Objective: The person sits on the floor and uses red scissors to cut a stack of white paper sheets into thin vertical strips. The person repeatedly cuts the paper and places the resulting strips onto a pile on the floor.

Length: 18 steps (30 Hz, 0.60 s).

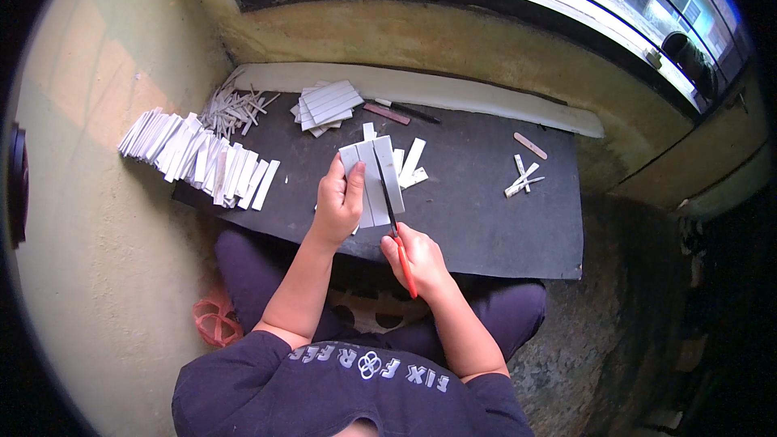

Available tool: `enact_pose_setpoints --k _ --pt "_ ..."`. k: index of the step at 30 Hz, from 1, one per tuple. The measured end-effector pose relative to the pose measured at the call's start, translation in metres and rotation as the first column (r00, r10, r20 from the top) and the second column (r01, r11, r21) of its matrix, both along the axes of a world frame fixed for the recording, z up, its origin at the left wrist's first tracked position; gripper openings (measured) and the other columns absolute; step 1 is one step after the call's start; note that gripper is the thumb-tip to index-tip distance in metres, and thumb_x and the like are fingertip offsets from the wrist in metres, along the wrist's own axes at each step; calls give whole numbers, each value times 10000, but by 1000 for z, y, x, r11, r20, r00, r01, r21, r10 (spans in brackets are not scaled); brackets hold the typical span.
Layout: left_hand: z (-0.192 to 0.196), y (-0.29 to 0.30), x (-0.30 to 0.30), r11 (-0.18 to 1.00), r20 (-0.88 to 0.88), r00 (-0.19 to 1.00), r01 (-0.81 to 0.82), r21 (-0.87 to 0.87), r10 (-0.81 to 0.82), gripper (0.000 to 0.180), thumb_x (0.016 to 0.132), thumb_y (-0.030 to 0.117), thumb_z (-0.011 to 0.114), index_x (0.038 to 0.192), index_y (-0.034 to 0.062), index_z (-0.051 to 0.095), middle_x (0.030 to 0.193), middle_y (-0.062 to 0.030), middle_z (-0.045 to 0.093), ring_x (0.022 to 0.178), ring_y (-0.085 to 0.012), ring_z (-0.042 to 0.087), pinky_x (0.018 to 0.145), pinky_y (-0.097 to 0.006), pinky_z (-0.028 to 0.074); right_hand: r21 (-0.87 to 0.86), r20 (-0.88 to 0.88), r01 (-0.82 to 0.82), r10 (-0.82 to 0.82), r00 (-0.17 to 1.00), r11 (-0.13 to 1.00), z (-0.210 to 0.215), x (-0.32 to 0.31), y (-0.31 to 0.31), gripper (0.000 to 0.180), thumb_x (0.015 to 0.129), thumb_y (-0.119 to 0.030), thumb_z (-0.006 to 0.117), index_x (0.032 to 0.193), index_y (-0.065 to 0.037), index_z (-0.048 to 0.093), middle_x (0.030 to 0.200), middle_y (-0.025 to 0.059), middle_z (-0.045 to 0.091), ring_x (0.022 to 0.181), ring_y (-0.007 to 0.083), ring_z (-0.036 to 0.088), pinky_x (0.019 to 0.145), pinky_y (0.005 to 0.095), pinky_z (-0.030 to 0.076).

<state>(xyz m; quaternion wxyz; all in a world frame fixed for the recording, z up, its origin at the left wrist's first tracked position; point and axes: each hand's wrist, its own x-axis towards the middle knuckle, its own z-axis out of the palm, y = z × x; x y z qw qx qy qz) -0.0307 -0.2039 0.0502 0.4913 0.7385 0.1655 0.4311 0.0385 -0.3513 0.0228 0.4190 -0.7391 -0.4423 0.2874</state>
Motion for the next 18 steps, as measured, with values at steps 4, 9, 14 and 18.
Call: enact_pose_setpoints --k 4,9,14,18 --pt "-9 2 1 1000 36 999 -7 -20 7 203 932 175 464 932 -27 480 548 -72 517 492 -92 473 457 -264 377 6 39 14 -15 999 1000 -2 -1 2 387 859 -392 464 809 -10 505 733 218 571 759 412 560 662 443 437" --pt "-11 4 0 999 24 1000 7 -54 -6 205 935 184 461 927 -20 480 528 -47 481 478 -75 448 444 -255 360 56 14 47 -48 999 997 -4 -3 4 396 847 -409 488 772 -22 525 679 195 569 699 392 567 615 422 440" --pt "-12 3 1 998 31 1000 -3 -61 5 193 936 179 455 938 -13 478 530 -35 475 476 -75 446 448 -250 360 106 27 78 -82 996 991 -8 -5 7 422 841 -429 506 719 -26 532 606 168 549 626 372 562 576 395 439" --pt "-11 4 0 998 31 1000 1 -60 1 178 935 174 453 954 0 484 561 -36 496 499 -75 462 461 -247 369 120 18 85 -88 996 989 -10 -5 9 434 842 -433 510 692 -26 529 577 156 537 593 358 558 558 384 438"
